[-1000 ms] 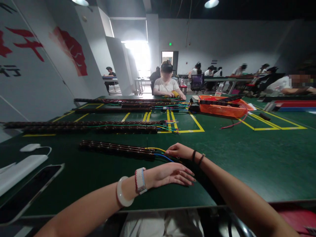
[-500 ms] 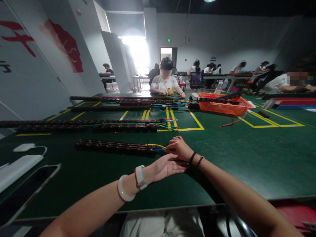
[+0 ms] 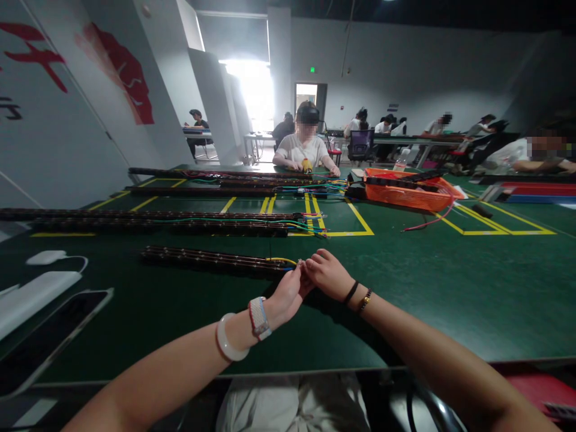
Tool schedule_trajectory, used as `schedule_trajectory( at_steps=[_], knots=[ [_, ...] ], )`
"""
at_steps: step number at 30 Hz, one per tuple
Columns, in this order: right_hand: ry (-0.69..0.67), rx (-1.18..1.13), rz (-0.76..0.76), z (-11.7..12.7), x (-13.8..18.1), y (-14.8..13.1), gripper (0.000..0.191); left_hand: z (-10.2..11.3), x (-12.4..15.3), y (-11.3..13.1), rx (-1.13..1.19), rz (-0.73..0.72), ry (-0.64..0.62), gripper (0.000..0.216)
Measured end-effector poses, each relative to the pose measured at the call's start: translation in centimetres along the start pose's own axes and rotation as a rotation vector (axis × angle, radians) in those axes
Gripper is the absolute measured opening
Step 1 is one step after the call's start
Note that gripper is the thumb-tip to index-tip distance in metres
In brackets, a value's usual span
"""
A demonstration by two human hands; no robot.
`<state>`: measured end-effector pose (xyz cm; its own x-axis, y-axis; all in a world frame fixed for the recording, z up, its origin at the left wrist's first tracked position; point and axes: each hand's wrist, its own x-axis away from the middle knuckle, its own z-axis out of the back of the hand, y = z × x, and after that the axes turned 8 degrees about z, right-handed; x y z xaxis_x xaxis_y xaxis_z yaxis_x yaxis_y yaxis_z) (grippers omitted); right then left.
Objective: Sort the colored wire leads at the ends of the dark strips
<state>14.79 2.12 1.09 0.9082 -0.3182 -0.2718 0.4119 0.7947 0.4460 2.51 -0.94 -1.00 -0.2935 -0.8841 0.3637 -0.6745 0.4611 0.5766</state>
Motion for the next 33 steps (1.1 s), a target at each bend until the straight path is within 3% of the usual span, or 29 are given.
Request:
schedule_trajectory(
  at_steps=[4,10,17,28,33],
  knots=[
    [0.005,-0.089,0.02,0.2,0.2,0.0,0.02,-0.1,-0.2,0.1,0.019,0.022,0.028,0.022],
    [0.112,-0.473,-0.206,0.0,0.8,1.6,0.024,-0.5,0.6,0.6,-0.087,0.037,-0.058,0.028],
    [0.057,-0.828,-0.222,-1.4,1.2,3.0,0.031,-0.9,1.2,1.2,-0.113,0.106,0.012,0.027],
    [0.047,-0.886,-0.289,-1.0,1.1,2.6,0.025,-0.8,1.1,1.0,-0.072,0.114,-0.012,0.026],
    [0.06,-0.91,-0.298,-1.2,1.0,2.5,0.022,-0.8,1.5,1.1,-0.094,0.165,0.001,0.036]
  ],
)
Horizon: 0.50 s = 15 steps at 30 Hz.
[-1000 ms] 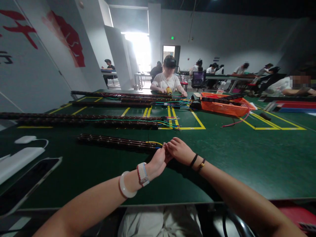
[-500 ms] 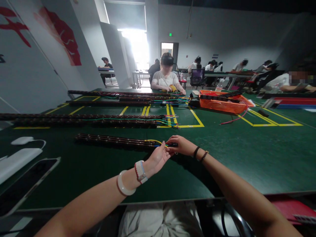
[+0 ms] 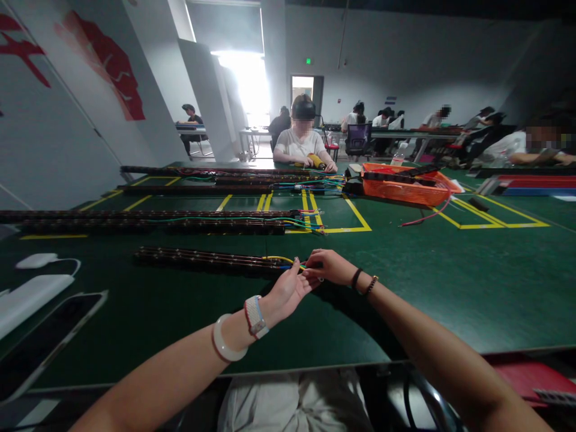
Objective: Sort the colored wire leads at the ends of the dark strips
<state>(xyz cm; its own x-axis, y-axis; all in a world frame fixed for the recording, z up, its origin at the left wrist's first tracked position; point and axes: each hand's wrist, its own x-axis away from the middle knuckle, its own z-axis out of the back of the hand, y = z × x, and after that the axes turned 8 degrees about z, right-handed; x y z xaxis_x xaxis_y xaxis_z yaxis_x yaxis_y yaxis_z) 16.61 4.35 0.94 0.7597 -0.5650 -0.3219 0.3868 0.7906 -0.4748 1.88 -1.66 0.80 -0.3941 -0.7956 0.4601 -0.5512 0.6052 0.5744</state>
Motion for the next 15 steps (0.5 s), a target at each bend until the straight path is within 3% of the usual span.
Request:
schedule_trajectory(
  at_steps=[4,10,15],
  knots=[
    [0.022,0.144,0.019,0.1,0.0,-0.2,0.021,0.2,-0.2,-0.4,0.009,-0.01,-0.011,0.044],
    [0.016,0.518,0.075,0.2,0.1,-1.4,0.021,0.5,-0.8,-1.1,0.039,-0.161,-0.038,0.023],
    [-0.063,0.636,0.198,0.1,0.2,-2.3,0.025,0.5,-1.0,-0.9,0.068,-0.165,-0.049,0.026]
  ],
)
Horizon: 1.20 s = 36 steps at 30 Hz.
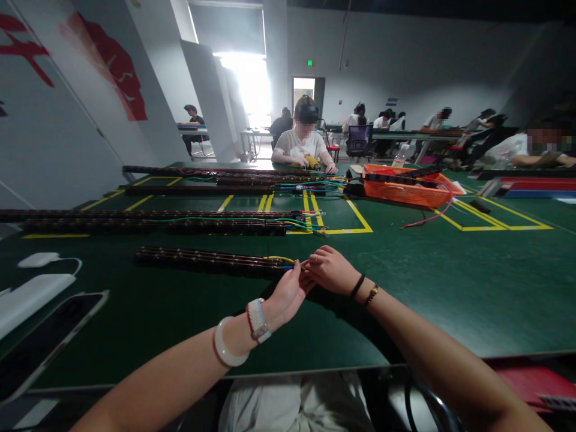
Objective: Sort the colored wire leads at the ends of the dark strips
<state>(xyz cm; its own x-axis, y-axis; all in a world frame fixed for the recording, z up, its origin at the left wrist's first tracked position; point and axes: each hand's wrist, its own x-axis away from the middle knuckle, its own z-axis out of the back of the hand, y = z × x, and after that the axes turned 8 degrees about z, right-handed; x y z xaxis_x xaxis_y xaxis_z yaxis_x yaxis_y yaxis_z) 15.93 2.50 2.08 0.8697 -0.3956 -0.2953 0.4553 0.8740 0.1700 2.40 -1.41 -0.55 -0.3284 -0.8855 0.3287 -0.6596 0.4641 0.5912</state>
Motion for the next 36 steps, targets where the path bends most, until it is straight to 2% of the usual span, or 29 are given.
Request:
schedule_trajectory(
  at_steps=[3,8,14,17,23,27,31,36],
  knots=[
    [0.006,-0.029,0.018,0.1,0.0,0.1,0.024,0.0,0.0,0.2,0.001,0.03,0.032,0.03],
    [0.038,-0.159,-0.09,0.0,0.2,1.2,0.03,-0.2,0.2,0.6,-0.071,0.053,0.024,0.032],
    [0.013,-0.5,-0.044,-0.5,0.6,2.6,0.026,-0.4,0.5,0.9,-0.088,0.103,0.045,0.034],
    [0.029,-0.568,-0.077,-0.7,0.7,3.0,0.03,-0.4,0.6,0.9,-0.081,0.117,0.028,0.032],
    [0.075,-0.453,-0.381,-1.7,0.9,3.5,0.026,-0.3,0.6,0.7,-0.031,0.094,-0.005,0.025],
    [0.16,-0.479,-0.389,-2.6,0.8,3.6,0.02,-0.2,0.7,0.5,-0.059,0.063,-0.003,0.021],
    [0.243,-0.546,-0.464,-3.3,0.7,3.9,0.019,-0.1,0.6,0.4,-0.07,0.062,0.005,0.021],
    [0.261,-0.435,-0.469,-3.7,0.6,4.0,0.006,-0.1,0.7,0.7,-0.052,0.088,-0.023,0.021]
  ],
)
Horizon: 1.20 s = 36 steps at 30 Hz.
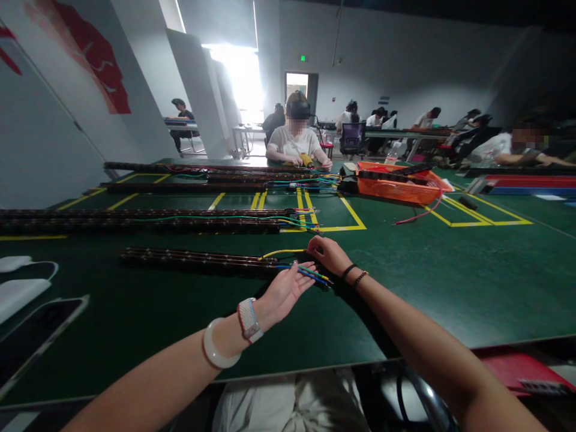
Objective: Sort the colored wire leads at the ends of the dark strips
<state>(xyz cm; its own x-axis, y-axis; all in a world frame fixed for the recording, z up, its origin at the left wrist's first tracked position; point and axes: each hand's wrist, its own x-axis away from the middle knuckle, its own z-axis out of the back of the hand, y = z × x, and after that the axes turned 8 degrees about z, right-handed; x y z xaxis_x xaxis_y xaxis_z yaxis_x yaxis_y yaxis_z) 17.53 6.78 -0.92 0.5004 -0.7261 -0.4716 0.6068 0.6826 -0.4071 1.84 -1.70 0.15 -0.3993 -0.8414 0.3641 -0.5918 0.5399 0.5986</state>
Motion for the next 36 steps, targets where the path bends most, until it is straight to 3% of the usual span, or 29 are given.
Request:
schedule_trajectory(
  at_steps=[8,14,17,21,24,27,36],
  knots=[
    [0.15,0.097,0.103,0.3,-0.3,0.4,0.011,0.0,-0.1,0.2,0.017,0.036,-0.008,0.024],
    [0.02,0.069,0.175,0.8,-0.3,0.7,0.011,0.0,-0.1,0.3,0.02,0.033,-0.008,0.024],
    [0.003,-0.008,0.154,1.7,-0.3,0.3,0.024,0.1,-0.2,0.4,0.024,0.039,-0.016,0.023],
    [-0.256,-0.109,0.103,2.9,-0.1,0.0,0.039,0.4,-0.4,0.4,0.034,0.043,-0.03,0.025],
    [-0.468,-0.169,0.118,3.3,0.1,0.1,0.04,0.7,-0.6,0.3,0.02,0.046,-0.044,0.029],
    [-0.596,-0.216,0.132,3.2,0.1,0.2,0.041,0.8,-0.7,0.3,0.011,0.054,-0.067,0.03],
    [-0.422,0.046,-0.001,2.6,0.0,0.6,0.041,0.0,0.1,0.2,-0.201,-0.006,-0.001,0.032]
  ],
)
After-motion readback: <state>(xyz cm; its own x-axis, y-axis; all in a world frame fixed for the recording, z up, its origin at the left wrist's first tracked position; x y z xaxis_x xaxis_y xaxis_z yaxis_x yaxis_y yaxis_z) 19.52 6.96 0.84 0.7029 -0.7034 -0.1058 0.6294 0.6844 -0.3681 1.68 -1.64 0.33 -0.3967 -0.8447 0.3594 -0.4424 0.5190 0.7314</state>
